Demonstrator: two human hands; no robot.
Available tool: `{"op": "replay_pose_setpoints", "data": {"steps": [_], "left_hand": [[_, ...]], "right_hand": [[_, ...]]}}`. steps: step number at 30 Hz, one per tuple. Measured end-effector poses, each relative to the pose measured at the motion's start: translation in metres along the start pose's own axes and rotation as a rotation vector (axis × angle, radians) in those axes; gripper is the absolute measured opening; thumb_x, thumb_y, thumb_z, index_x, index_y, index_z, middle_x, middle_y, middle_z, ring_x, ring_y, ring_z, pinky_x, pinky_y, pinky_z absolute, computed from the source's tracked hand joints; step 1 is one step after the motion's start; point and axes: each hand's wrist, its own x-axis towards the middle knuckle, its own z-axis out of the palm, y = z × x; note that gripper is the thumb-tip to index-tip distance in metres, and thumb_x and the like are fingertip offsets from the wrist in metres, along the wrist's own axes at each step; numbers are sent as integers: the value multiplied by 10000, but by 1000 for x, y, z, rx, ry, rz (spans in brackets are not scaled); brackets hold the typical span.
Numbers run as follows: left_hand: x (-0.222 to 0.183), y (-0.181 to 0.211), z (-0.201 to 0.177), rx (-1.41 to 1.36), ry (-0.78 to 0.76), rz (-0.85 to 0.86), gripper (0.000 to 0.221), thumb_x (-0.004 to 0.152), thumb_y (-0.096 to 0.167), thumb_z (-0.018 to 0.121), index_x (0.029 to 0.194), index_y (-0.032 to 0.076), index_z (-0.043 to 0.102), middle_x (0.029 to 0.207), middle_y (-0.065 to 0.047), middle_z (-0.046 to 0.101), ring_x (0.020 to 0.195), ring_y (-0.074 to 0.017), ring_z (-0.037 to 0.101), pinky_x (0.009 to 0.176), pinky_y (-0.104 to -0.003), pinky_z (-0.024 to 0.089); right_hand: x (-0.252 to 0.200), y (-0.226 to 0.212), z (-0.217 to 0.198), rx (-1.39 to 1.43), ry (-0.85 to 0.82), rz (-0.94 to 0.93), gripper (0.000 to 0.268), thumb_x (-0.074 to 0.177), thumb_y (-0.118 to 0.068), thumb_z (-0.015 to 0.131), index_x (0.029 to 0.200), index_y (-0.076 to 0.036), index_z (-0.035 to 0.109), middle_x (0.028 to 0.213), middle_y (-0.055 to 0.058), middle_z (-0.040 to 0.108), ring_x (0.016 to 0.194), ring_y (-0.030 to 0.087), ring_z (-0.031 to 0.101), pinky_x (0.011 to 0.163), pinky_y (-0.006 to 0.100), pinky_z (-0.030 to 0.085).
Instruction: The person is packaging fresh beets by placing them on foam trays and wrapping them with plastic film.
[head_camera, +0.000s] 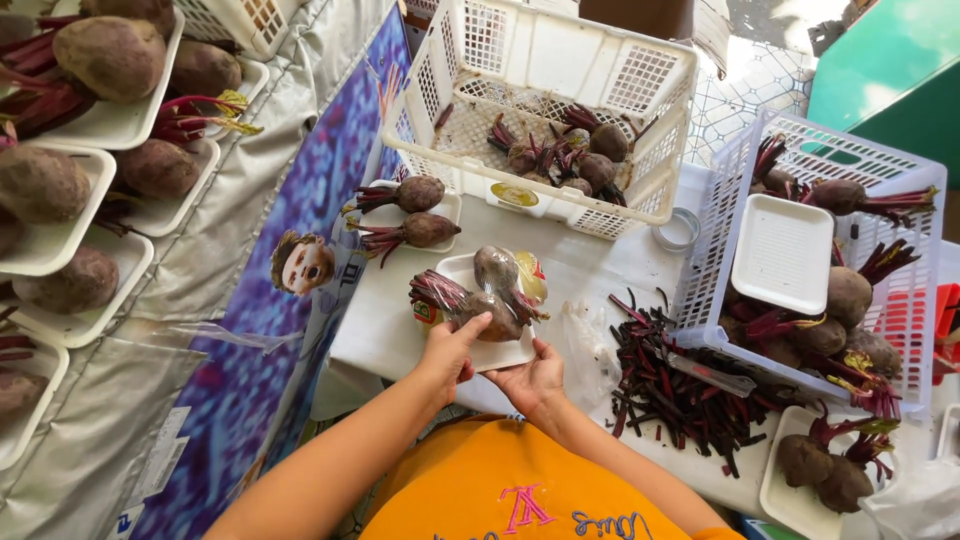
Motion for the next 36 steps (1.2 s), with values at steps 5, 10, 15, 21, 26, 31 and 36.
{"op": "replay_pose_setpoints", "data": {"steps": [5, 10, 15, 21, 26, 31, 36], "left_hand": [[4, 5, 15, 54, 85, -1, 836, 814, 494, 815, 1362, -30, 462, 1114, -162, 566, 625, -132, 496, 418, -201, 448], [42, -19, 28, 176, 178, 68, 786, 784, 538, 830, 1197, -75, 562, 1022, -171, 674, 479, -181, 642, 358, -337, 553], [16, 1, 23, 323, 184, 21, 984, 737, 720, 770, 1331, -15, 494, 1367, -208, 593, 1274, -350, 605, 1063, -479, 482], [-8, 15, 13, 425, 150, 34, 941, 741, 678, 779, 1310, -33, 543, 1387, -199, 592, 1323, -352, 569, 1078, -465, 487], [-2, 15, 25, 311, 174, 19, 1068, 680, 734, 808, 1296, -69, 467, 1339, -227, 582, 1196, -385, 639, 677, -435, 658], [-12, 30, 22, 328, 189, 16, 983, 687, 646, 823, 1301, -66, 536, 1379, -207, 592, 1308, -379, 581, 1043, -496, 511], [-34, 39, 13, 407, 170, -10, 948, 663, 624, 826, 1294, -44, 590, 1381, -201, 608, 1313, -351, 586, 1062, -467, 497]], "right_hand": [[-2, -1, -3, -53, -6, -6, 633, 877, -372, 441, 1450, -106, 490, 1482, 209, 532, 1374, 508, 458, 1115, 762, 307], [25, -12, -28, -86, -50, -9, 546, 907, -351, 436, 1391, -117, 531, 1395, 179, 606, 1254, 473, 555, 1030, 686, 449], [13, -15, -22, -118, -54, -21, 528, 903, -354, 478, 1365, -112, 565, 1413, 193, 594, 1311, 509, 512, 1087, 761, 366], [19, -20, -35, -158, -72, -22, 543, 947, -365, 434, 1423, -117, 521, 1473, 188, 544, 1364, 522, 456, 1094, 768, 347], [12, -19, -27, -162, -108, -10, 514, 952, -360, 445, 1394, -116, 540, 1448, 188, 567, 1325, 534, 491, 1054, 731, 428], [14, -19, -26, -176, -132, -23, 536, 958, -354, 443, 1425, -104, 526, 1480, 207, 535, 1373, 558, 424, 1106, 786, 314], [21, -23, -33, -178, -131, -12, 568, 966, -364, 424, 1451, -76, 496, 1507, 224, 500, 1387, 567, 398, 1108, 784, 306]]}}
